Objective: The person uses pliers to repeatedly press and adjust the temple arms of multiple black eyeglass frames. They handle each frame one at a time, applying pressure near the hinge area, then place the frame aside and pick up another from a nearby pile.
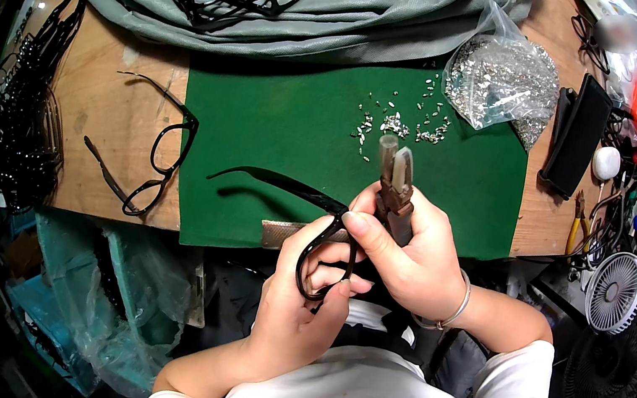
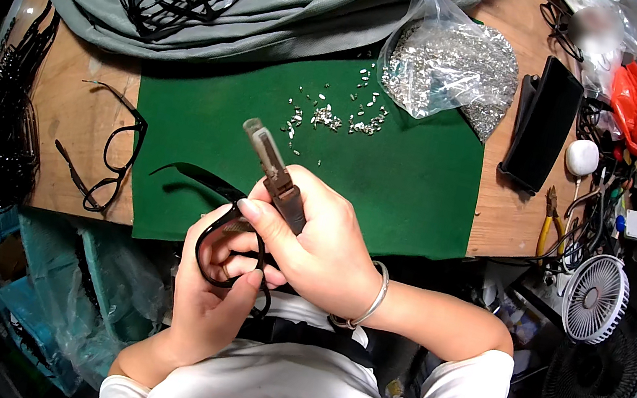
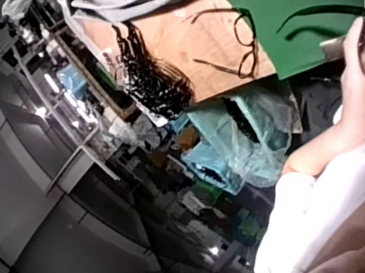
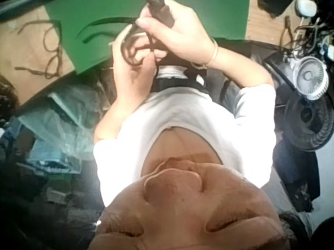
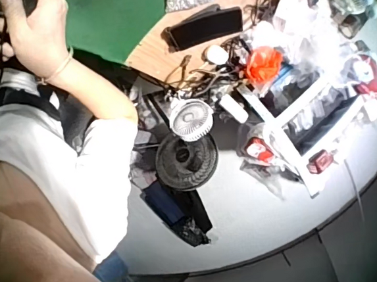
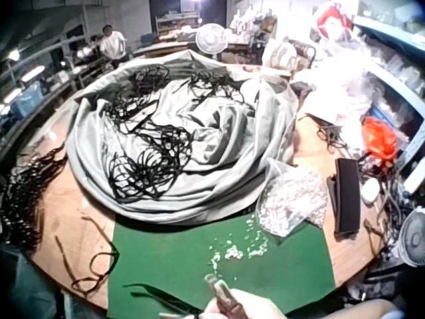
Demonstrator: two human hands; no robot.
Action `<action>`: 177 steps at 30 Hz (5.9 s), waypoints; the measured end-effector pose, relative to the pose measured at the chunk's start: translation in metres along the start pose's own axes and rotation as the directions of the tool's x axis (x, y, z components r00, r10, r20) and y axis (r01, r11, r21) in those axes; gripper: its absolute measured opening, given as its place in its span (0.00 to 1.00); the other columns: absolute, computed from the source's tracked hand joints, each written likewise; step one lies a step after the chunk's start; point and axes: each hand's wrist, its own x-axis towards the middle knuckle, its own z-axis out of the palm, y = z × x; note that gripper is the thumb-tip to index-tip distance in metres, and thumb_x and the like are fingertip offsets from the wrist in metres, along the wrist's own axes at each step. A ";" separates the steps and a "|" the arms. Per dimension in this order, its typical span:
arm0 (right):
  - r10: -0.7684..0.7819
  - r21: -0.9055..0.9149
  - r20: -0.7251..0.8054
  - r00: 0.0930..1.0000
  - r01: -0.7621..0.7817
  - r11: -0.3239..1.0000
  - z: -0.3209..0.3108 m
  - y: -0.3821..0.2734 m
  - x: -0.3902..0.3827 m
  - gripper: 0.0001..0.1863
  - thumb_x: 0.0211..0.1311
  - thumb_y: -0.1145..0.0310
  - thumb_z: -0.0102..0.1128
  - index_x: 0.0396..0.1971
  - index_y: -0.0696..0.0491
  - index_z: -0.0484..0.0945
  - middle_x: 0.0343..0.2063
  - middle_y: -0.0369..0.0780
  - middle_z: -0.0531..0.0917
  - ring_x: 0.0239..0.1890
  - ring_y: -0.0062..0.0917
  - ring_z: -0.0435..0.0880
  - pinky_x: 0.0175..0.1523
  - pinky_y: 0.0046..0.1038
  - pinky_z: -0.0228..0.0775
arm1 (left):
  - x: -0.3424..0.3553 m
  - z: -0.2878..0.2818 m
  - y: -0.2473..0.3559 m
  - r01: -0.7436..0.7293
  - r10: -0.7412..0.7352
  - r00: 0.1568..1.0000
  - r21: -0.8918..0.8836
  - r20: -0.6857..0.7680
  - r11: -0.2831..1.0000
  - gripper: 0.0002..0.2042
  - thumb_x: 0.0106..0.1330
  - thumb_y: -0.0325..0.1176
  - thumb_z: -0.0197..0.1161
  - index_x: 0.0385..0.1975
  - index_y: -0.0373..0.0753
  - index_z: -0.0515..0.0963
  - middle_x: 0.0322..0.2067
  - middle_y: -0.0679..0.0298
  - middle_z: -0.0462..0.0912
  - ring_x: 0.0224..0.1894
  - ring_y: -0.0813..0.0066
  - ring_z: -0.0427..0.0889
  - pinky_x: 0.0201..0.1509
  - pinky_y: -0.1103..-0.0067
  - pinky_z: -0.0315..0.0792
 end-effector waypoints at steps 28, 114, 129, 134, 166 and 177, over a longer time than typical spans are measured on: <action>0.333 0.084 0.211 0.919 -0.356 0.931 -0.013 -0.034 0.001 0.09 0.55 0.67 0.56 0.29 0.55 0.69 0.21 0.29 0.70 0.24 0.09 0.65 0.29 0.14 0.59 | -0.006 -0.018 0.021 0.269 -0.209 0.944 -0.231 0.255 0.935 0.26 0.57 0.17 0.47 0.56 0.33 0.47 0.42 0.55 0.69 0.39 0.77 0.75 0.37 0.83 0.73; -0.124 -0.759 0.216 0.968 0.247 0.603 -0.070 -0.005 0.007 0.12 0.50 0.65 0.56 0.28 0.58 0.71 0.25 0.47 0.75 0.30 0.41 0.76 0.35 0.33 0.67 | 0.092 -0.071 0.089 -0.077 0.405 0.858 -0.700 0.317 0.710 0.15 0.65 0.34 0.41 0.47 0.31 0.56 0.40 0.45 0.73 0.11 0.74 0.73 0.28 0.76 0.75; -0.149 -0.938 0.188 0.971 0.223 0.266 -0.055 0.015 0.042 0.08 0.43 0.75 0.53 0.26 0.59 0.69 0.24 0.47 0.73 0.30 0.40 0.75 0.37 0.36 0.67 | 0.007 -0.039 0.017 -0.165 0.159 0.985 -0.103 -0.060 0.981 0.43 0.46 0.15 0.61 0.59 0.36 0.38 0.35 0.50 0.75 0.31 0.78 0.76 0.38 0.86 0.70; -0.151 -0.879 0.139 0.979 0.192 0.437 -0.062 0.016 0.039 0.08 0.43 0.75 0.52 0.26 0.59 0.68 0.25 0.48 0.73 0.31 0.41 0.74 0.37 0.36 0.66 | 0.008 -0.043 0.018 -0.262 0.235 0.956 -0.156 -0.173 0.952 0.44 0.48 0.21 0.63 0.59 0.36 0.36 0.33 0.52 0.74 0.24 0.78 0.74 0.33 0.82 0.74; 0.223 0.138 0.332 0.916 -0.281 0.950 -0.011 -0.028 -0.002 0.11 0.56 0.64 0.56 0.29 0.56 0.68 0.27 0.32 0.71 0.31 0.12 0.66 0.38 0.17 0.61 | 0.024 -0.015 0.023 -0.178 0.175 0.984 0.114 0.038 0.977 0.42 0.49 0.16 0.60 0.58 0.38 0.37 0.45 0.55 0.71 0.45 0.69 0.74 0.48 0.78 0.71; 0.353 -0.481 0.557 0.752 -0.055 0.875 -0.031 -0.050 -0.007 0.16 0.58 0.59 0.49 0.34 0.59 0.70 0.22 0.42 0.75 0.27 0.28 0.75 0.34 0.27 0.67 | 0.014 -0.035 0.047 -0.023 0.037 0.993 -0.129 0.109 0.991 0.41 0.50 0.14 0.57 0.58 0.37 0.36 0.49 0.47 0.68 0.46 0.71 0.73 0.46 0.83 0.70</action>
